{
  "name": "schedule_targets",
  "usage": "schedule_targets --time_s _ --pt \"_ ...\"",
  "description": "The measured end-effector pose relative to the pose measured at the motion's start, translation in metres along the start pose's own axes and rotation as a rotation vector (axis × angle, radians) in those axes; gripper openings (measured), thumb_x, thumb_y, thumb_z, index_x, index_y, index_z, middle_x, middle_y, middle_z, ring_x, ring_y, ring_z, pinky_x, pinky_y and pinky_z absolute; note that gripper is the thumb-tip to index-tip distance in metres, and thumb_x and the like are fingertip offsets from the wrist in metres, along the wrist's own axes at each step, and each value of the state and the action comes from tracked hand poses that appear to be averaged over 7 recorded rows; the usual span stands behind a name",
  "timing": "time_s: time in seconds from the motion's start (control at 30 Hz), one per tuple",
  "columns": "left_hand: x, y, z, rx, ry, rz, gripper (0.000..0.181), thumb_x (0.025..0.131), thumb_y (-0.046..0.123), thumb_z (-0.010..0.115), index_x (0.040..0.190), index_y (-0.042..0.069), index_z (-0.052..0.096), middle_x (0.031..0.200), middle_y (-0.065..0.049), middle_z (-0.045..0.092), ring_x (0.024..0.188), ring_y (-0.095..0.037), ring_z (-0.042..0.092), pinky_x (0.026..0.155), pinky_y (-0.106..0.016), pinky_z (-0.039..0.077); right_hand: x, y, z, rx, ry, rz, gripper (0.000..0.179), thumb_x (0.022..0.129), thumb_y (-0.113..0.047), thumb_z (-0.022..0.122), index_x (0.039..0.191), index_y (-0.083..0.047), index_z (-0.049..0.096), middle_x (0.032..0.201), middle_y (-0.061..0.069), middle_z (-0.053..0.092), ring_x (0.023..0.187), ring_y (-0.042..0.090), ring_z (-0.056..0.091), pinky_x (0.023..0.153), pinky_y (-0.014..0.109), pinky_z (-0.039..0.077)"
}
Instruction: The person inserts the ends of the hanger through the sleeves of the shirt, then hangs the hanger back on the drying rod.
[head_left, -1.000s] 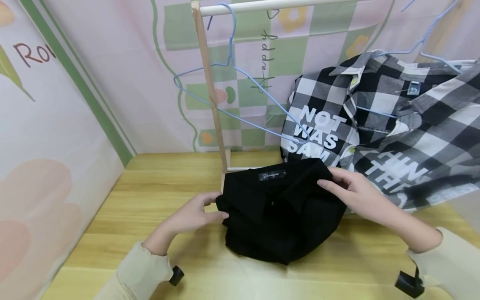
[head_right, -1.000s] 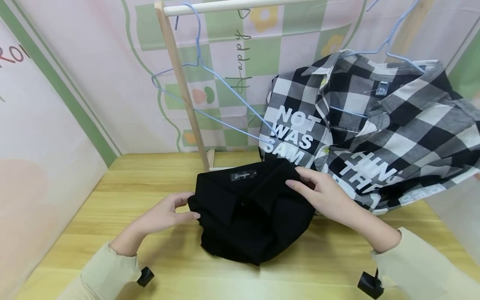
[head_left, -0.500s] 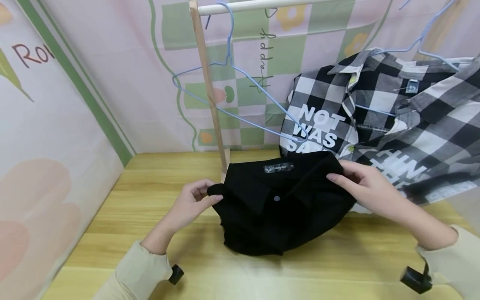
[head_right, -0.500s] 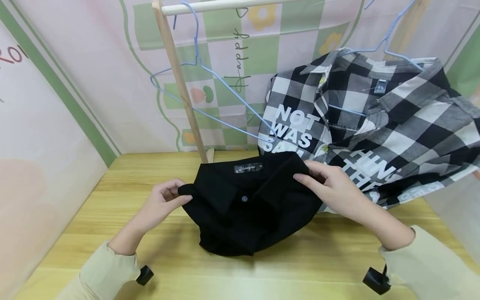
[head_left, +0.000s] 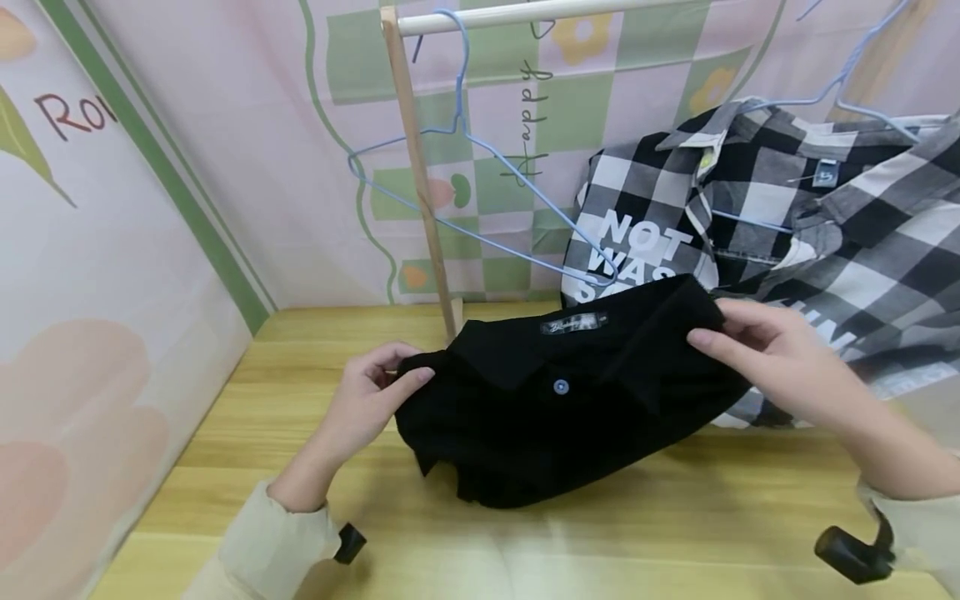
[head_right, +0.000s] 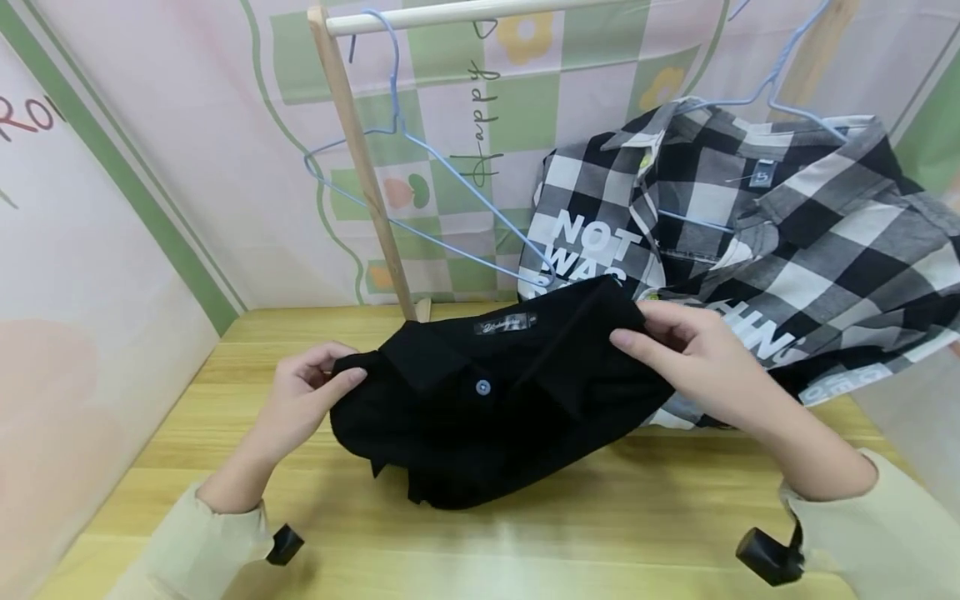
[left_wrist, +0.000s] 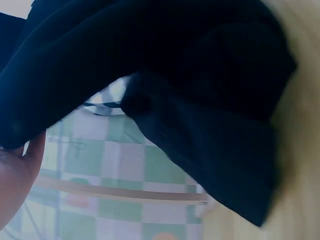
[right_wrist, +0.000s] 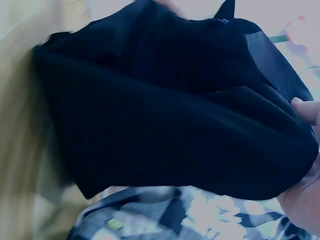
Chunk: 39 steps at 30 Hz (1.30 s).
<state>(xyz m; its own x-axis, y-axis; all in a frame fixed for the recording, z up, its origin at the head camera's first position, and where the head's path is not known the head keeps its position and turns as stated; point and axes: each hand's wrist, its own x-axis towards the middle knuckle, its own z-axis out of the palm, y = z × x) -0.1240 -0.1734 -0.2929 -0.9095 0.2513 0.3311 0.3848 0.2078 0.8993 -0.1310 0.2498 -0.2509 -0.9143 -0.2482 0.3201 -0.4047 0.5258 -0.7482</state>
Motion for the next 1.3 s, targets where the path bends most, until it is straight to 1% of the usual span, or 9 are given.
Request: schedule_targets --time_s 0.1,0.23,0.37,0.57,0.73,0.9,1.13,1.23,1.3 --pt "0.001 0.008 -0.003 0.014 0.003 0.054 0.006 0.096 -0.001 0.069 0.1 -0.002 0.072 0.086 -0.004 0.069 0.067 -0.014 0.059 0.063 -0.024 0.051 0.0 -0.003 -0.004 0.061 0.032 -0.002 0.037 0.096 0.006 0.065 0.104 -0.028 0.075 0.087 -0.009 0.067 0.067 0.009 0.055 0.059 0.017 0.043" --pt "0.002 0.007 -0.01 0.097 -0.011 0.049 0.007 0.095 0.002 0.071 0.101 0.003 0.074 0.096 -0.006 0.071 0.073 -0.016 0.062 0.068 -0.027 0.052 0.003 0.0 0.007 0.043 0.015 -0.034 0.026 0.096 0.003 0.067 0.104 -0.019 0.076 0.09 -0.009 0.072 0.071 0.006 0.062 0.064 0.014 0.048" --pt "0.003 -0.009 -0.016 0.251 -0.076 -0.005 0.009 0.094 0.007 0.076 0.101 0.012 0.074 0.102 0.002 0.071 0.087 -0.015 0.062 0.077 -0.031 0.05 0.004 0.013 0.031 -0.049 -0.027 -0.095 0.014 0.096 -0.002 0.069 0.1 -0.014 0.075 0.089 -0.008 0.071 0.075 0.004 0.061 0.068 0.014 0.047" --pt "0.003 -0.034 -0.021 0.45 -0.189 -0.023 0.02 0.089 -0.004 0.077 0.093 0.013 0.066 0.099 0.002 0.065 0.089 -0.02 0.057 0.079 -0.037 0.05 0.005 0.035 0.063 -0.081 -0.036 -0.238 0.022 0.09 0.005 0.073 0.101 -0.014 0.077 0.094 -0.003 0.071 0.087 0.003 0.06 0.079 0.012 0.044" --pt "0.001 -0.039 -0.02 0.58 -0.156 -0.029 0.029 0.086 -0.015 0.071 0.09 0.011 0.058 0.096 -0.003 0.059 0.088 -0.024 0.055 0.077 -0.041 0.05 0.004 0.045 0.08 -0.133 -0.025 -0.35 0.03 0.083 0.014 0.074 0.101 -0.01 0.077 0.094 -0.006 0.068 0.085 0.006 0.06 0.079 0.013 0.044" --pt "0.001 -0.041 -0.015 0.73 -0.173 -0.025 0.03 0.082 -0.015 0.076 0.09 0.009 0.06 0.097 -0.005 0.062 0.088 -0.023 0.058 0.078 -0.041 0.052 0.002 0.049 0.09 -0.237 -0.045 -0.365 0.027 0.082 0.009 0.077 0.102 -0.009 0.077 0.096 -0.005 0.067 0.083 0.009 0.06 0.074 0.022 0.048" --pt "0.003 -0.042 -0.016 0.687 -0.393 -0.27 0.016 0.092 0.008 0.077 0.106 0.008 0.069 0.112 -0.009 0.071 0.101 -0.027 0.066 0.087 -0.046 0.054 0.003 0.043 0.097 -0.304 -0.139 -0.275 0.018 0.089 -0.006 0.079 0.107 -0.007 0.078 0.104 0.003 0.074 0.096 0.024 0.069 0.082 0.047 0.055" --pt "0.005 -0.039 -0.017 0.627 -0.438 -0.319 0.034 0.095 0.009 0.071 0.129 0.005 0.065 0.125 -0.016 0.067 0.109 -0.031 0.065 0.09 -0.048 0.052 0.003 0.038 0.097 -0.3 -0.182 -0.2 0.029 0.093 -0.012 0.077 0.12 -0.003 0.073 0.111 0.009 0.073 0.101 0.03 0.069 0.086 0.052 0.053" --pt "0.008 -0.037 -0.017 0.596 -0.447 -0.332 0.049 0.095 0.007 0.066 0.142 0.006 0.056 0.131 -0.02 0.063 0.102 -0.029 0.064 0.086 -0.046 0.051 0.004 0.034 0.097 -0.294 -0.209 -0.165 0.041 0.095 -0.013 0.075 0.134 -0.005 0.064 0.112 0.012 0.072 0.1 0.03 0.068 0.083 0.051 0.053"
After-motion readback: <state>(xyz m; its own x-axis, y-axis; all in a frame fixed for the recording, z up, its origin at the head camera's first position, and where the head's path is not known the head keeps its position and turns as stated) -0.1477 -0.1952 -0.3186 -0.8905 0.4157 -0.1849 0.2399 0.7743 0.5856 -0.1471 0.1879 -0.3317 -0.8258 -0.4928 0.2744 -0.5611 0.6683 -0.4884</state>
